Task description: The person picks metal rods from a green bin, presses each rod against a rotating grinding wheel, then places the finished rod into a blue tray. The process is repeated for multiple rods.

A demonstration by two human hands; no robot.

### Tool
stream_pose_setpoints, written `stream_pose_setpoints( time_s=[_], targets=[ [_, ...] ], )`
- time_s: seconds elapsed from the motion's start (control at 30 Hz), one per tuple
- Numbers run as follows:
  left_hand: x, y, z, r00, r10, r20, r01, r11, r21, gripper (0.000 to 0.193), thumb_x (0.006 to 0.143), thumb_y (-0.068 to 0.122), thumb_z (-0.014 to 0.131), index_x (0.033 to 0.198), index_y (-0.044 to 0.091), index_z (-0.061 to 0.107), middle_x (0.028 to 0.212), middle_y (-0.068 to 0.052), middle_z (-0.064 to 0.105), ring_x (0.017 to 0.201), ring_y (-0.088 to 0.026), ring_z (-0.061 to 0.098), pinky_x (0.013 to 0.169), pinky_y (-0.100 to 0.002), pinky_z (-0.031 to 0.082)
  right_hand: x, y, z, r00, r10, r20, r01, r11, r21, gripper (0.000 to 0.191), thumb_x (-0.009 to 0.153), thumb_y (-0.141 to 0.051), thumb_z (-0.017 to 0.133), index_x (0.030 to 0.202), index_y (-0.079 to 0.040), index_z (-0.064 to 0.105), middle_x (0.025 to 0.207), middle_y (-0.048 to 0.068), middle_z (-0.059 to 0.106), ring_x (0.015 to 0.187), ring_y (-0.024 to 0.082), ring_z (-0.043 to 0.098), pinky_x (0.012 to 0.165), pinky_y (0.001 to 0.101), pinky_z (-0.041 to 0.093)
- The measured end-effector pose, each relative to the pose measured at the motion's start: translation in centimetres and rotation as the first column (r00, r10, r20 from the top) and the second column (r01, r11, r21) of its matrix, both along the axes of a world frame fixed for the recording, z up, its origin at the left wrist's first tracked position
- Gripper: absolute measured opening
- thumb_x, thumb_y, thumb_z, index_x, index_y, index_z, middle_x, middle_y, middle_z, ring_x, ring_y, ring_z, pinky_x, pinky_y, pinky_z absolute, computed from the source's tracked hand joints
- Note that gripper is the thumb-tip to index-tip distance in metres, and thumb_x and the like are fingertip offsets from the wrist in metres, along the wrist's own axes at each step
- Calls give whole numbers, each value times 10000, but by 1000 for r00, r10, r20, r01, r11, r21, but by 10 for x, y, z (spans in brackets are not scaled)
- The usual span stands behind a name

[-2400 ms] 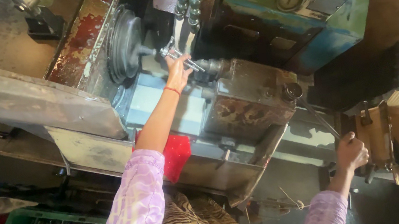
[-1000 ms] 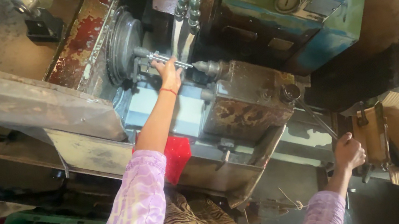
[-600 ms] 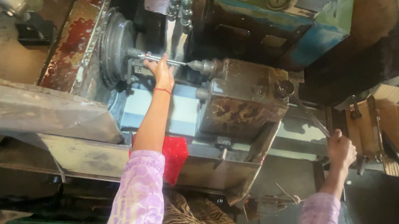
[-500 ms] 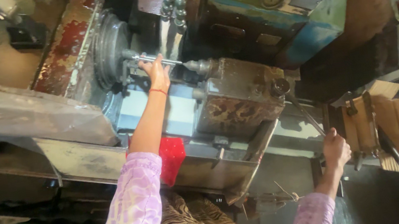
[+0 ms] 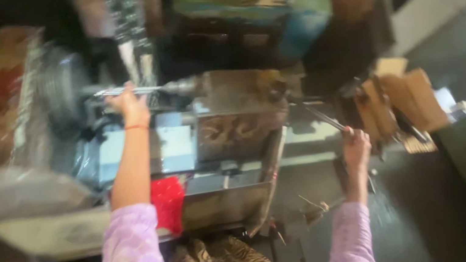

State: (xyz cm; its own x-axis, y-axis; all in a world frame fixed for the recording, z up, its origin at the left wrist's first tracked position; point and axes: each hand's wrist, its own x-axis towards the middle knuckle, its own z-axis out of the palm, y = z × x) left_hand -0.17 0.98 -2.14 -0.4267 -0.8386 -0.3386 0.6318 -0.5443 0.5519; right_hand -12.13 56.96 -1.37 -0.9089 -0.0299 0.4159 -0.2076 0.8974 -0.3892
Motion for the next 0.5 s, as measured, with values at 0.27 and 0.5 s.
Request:
stream_pose_setpoints(
  time_s=[0.27,0.5],
  targets=[
    [0,-21,24,992,65,-108,-77,991,-110,233,1052,176,632,1041,168,400,900,12,372,697,-153,361,609,-403,312,186,10,-113,817,-352,457,552,245,-797,767,847,-335,811,1359,114,459,1259,304,608,987,338,640,800,484,577],
    [148,52,24,956,-281,-85,149,716,-682,312,1201,111,583,931,107,427,753,6,384,609,-82,396,578,-235,318,263,-8,-176,707,-108,699,669,-215,-711,235,885,-191,780,818,-138,561,600,-26,453,450,119,405,392,295,313]
  ],
)
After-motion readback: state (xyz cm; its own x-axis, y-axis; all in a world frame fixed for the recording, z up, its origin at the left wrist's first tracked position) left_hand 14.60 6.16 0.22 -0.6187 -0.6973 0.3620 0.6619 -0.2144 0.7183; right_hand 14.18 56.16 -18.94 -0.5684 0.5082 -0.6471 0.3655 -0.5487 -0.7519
